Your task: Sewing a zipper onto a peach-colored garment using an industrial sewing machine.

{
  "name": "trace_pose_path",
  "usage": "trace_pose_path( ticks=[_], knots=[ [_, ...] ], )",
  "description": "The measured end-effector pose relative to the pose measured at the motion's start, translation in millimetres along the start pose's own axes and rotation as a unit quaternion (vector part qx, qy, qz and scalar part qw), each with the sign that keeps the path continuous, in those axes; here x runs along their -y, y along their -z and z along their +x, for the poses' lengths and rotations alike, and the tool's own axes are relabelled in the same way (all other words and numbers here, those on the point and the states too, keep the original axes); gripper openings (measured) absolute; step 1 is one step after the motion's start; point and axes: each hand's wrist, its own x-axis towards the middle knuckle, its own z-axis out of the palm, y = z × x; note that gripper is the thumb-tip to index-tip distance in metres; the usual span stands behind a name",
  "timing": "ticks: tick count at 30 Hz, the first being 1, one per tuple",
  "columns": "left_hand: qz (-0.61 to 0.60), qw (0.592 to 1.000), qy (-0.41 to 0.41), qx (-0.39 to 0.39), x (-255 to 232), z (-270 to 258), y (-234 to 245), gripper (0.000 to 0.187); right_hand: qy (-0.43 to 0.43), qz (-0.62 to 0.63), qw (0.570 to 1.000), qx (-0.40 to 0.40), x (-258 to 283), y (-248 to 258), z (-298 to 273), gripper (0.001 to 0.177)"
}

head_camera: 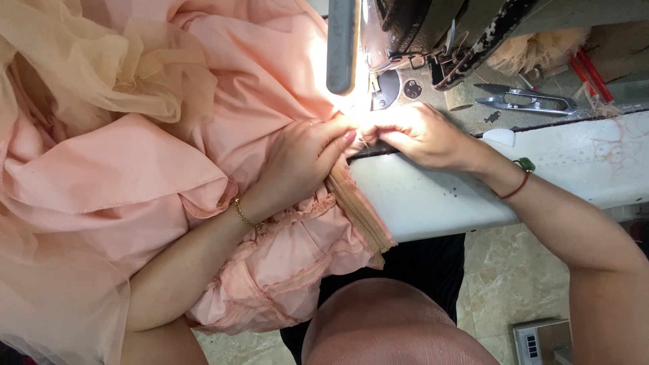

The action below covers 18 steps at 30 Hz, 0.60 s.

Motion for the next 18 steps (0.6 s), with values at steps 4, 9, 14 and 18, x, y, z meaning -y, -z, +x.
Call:
trace_pose_path(
  ticks=[4,9,14,18],
  knots=[
    [-0.069,0.996,0.021,0.052,2.1,3.3,-5.8,0.025,-0.033,0.191,0.981,0.028,-25.6,-7.5,-1.8,0.016],
    [-0.284,0.944,0.096,0.134,19.3,1.8,-17.9,0.030,-0.040,0.335,0.938,0.074,-32.4,-4.8,-4.6,0.012],
    [-0.391,0.914,0.058,0.091,41.0,4.8,3.9,0.025,-0.002,0.659,0.749,0.071,-39.9,-2.8,-23.3,0.032],
    [-0.425,0.888,0.127,0.118,33.7,13.4,6.1,0.024,-0.057,0.538,0.841,0.001,-70.5,-0.5,-39.7,0.016]
  ],
)
